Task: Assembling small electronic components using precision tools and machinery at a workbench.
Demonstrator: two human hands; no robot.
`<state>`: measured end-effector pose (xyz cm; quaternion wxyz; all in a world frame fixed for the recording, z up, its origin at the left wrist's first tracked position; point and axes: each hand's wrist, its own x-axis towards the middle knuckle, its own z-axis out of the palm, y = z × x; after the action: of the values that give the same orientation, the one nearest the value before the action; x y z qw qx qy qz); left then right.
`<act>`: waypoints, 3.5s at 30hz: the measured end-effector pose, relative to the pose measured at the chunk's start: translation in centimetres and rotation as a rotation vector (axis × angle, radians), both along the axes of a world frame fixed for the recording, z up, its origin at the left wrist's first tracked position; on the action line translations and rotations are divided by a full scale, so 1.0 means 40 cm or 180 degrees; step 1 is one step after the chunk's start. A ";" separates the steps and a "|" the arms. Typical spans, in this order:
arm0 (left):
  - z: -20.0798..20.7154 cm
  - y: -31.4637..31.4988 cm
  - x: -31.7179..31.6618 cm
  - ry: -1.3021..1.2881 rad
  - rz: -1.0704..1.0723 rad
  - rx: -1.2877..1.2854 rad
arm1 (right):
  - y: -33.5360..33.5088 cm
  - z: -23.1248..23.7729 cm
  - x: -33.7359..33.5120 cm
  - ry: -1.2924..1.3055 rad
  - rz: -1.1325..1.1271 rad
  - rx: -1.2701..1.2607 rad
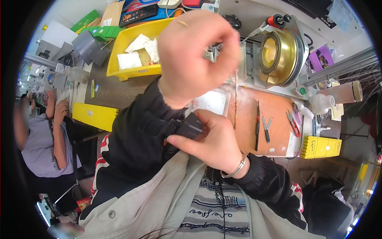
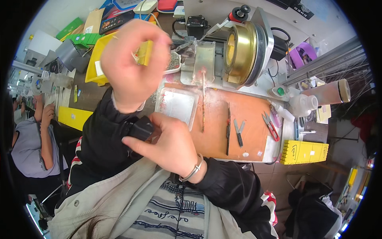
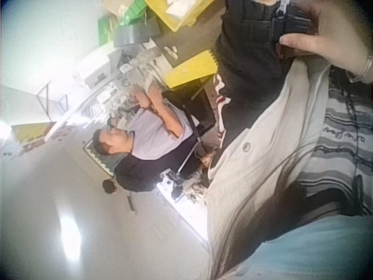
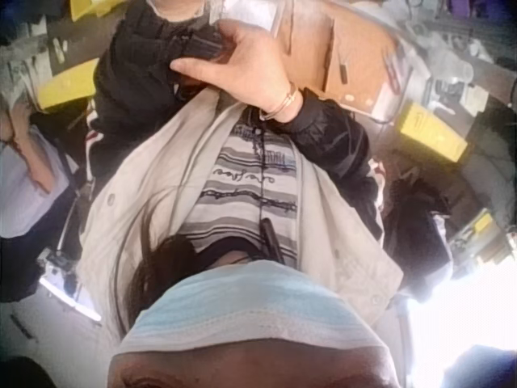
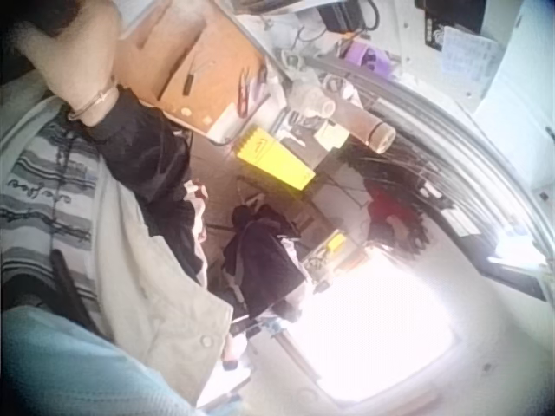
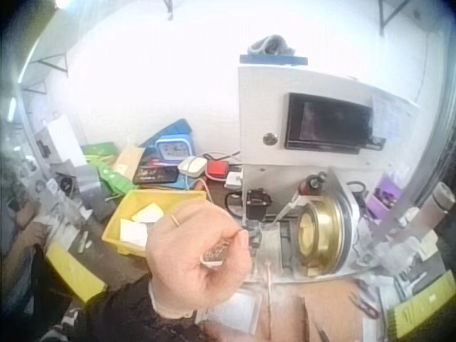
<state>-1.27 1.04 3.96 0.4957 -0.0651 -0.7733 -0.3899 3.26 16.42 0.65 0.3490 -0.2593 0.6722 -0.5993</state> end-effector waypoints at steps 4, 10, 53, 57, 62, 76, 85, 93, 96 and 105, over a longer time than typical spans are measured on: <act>0.007 -0.004 0.009 0.0255 0.0107 -0.0769 | 0.003 0.009 0.015 -0.0997 -0.0443 -0.0542; -0.020 -0.010 -0.016 0.0393 0.0632 -0.2058 | -0.013 -0.036 0.041 -0.0481 -0.0328 -0.0514; -0.050 0.303 0.208 -0.3217 -0.2844 0.2269 | 0.109 0.122 -0.227 0.3031 -0.1868 -0.1757; -0.068 0.295 0.201 -0.3204 -0.2943 0.1889 | 0.114 0.130 -0.205 0.2051 -0.1927 -0.2015; -0.095 0.300 0.187 -0.3159 -0.2817 0.1470 | 0.138 0.081 -0.210 0.1317 -0.1786 -0.1956; -0.058 0.221 0.179 -0.3921 -0.3466 0.2199 | 0.270 0.189 -0.309 0.4020 -0.3114 -0.1322; 0.001 0.122 0.164 -0.2646 -0.2995 0.2080 | 0.532 0.200 -0.581 0.3158 -0.3124 0.0653; 0.023 0.124 0.159 -0.2636 -0.2580 0.1877 | 0.550 0.219 -0.480 0.1958 -0.2791 -0.0307; 0.036 0.150 0.130 -0.2544 -0.2460 0.1914 | 0.547 0.231 -0.436 0.1649 -0.2815 -0.0900; 0.074 0.249 0.045 -0.2298 -0.2513 0.1451 | 0.579 0.208 -0.370 -0.0626 -0.1354 -0.2956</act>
<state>0.54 10.99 6.93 0.0192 -0.1030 -0.7070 -0.6994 -11.53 39.60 8.96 0.1291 -0.1869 0.3374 -0.9135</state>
